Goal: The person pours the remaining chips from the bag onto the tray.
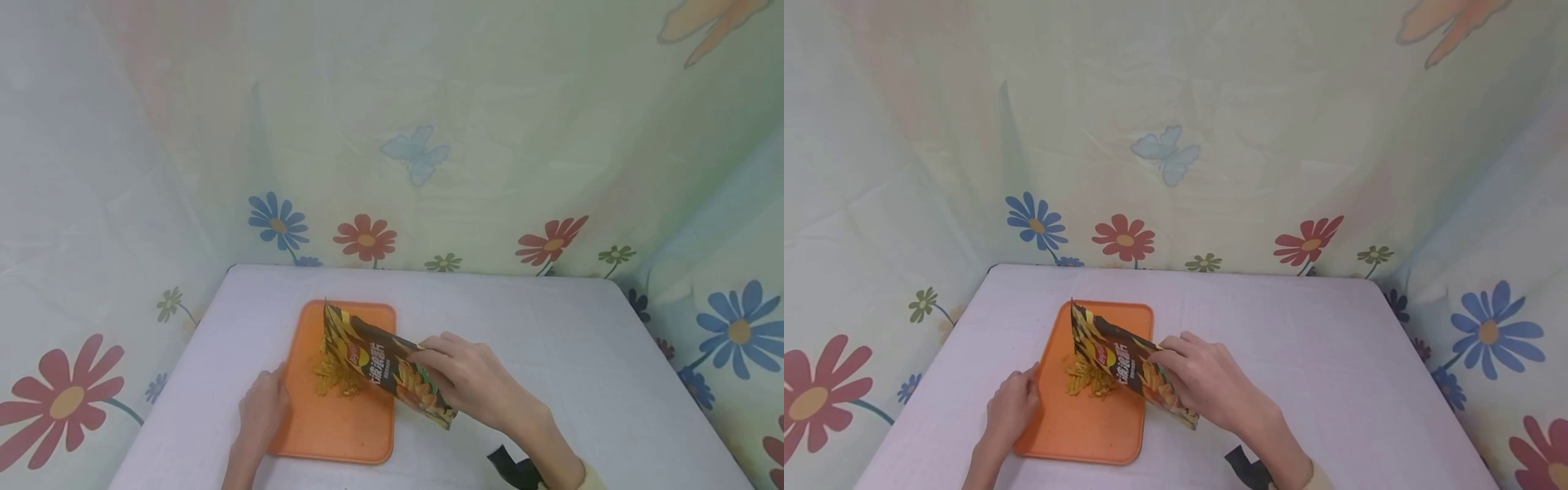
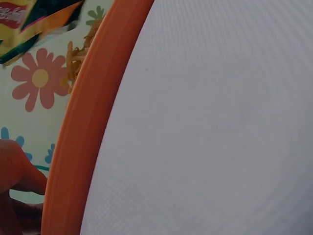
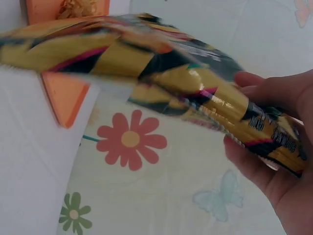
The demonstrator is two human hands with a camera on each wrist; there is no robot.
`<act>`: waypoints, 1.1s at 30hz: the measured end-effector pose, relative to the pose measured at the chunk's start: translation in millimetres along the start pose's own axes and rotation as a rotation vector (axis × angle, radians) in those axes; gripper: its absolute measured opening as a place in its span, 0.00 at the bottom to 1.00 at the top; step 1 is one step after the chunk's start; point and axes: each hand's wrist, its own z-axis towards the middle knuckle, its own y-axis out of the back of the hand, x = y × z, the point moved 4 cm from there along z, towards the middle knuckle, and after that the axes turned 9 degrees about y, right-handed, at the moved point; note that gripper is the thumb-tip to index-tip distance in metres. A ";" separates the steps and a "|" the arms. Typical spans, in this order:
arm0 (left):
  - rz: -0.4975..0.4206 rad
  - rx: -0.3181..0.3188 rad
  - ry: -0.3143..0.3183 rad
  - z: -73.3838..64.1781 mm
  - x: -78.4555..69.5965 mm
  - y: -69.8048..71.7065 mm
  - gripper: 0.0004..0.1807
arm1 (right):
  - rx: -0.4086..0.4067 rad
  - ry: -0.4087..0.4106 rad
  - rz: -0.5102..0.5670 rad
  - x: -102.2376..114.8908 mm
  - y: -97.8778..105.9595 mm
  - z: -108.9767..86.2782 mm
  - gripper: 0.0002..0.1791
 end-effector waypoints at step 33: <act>0.006 -0.001 0.004 0.3 -0.1 -0.7 0.23 | 0.013 -0.024 0.013 -1.5 1.8 0.7 0.14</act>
